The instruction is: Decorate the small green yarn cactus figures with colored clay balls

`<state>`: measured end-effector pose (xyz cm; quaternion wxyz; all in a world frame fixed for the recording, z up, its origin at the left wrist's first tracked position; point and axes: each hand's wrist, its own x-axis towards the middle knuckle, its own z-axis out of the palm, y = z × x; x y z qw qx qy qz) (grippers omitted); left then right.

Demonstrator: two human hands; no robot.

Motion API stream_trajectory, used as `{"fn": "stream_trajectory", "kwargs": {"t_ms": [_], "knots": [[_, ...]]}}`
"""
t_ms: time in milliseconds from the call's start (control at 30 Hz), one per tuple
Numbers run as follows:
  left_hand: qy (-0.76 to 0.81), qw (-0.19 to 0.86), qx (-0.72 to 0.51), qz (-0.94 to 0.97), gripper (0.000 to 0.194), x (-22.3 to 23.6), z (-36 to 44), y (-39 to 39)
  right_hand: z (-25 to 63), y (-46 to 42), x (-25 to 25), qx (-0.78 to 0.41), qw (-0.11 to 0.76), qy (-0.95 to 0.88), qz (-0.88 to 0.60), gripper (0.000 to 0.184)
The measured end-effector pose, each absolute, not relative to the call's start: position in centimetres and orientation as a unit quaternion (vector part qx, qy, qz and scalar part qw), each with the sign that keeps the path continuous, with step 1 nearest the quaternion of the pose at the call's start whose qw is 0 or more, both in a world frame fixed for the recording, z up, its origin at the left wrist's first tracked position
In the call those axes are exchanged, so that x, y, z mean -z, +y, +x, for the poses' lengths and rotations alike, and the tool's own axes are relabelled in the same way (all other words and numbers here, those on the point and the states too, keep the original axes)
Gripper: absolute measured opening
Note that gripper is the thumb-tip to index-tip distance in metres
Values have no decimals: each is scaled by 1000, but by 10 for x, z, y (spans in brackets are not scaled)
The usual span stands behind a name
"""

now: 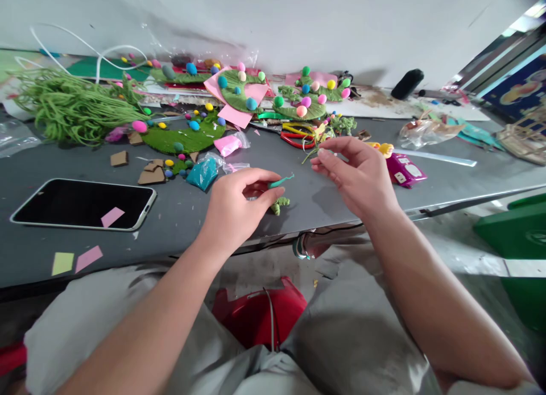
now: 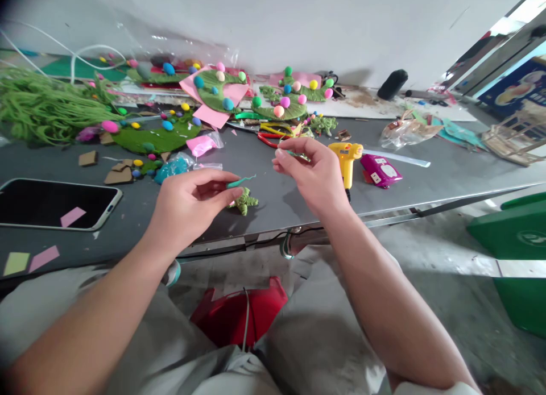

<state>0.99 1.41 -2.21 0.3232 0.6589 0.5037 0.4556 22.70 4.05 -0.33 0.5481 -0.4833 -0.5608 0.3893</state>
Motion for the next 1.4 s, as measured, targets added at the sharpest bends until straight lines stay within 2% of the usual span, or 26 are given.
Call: {"fn": "stream_trajectory", "kwargs": {"t_ms": [167,300,567,800,900,1067,1200,1300,1400], "knots": [[504,357,-455,641,22,19,11,14,226,43,7,-319,488,-627,-517,20],[497,448,-464,581,31,15,12,14,217,45,10,-323,465,-653,-503,20],[460,542,-520,473,19,19,11,19,211,40,17,-336,366,-707,-503,37],[394,612,-528,437,20,19,7,21,224,48,12,-244,387,-716,-527,20],[398,595,-528,458,19,16,6,20,230,50,12,-233,396,-712,-531,19],[449,548,-521,477,32,13,3,20,236,51,12,-228,400,-712,-530,21],[448,546,-528,471,28,13,-2,22,246,65,16,-257,394,-706,-529,21],[422,568,-530,468,33,12,-7,25,256,81,19,-322,406,-670,-532,20],[428,570,-515,477,25,11,-10,27,261,89,19,-383,418,-626,-535,24]]}}
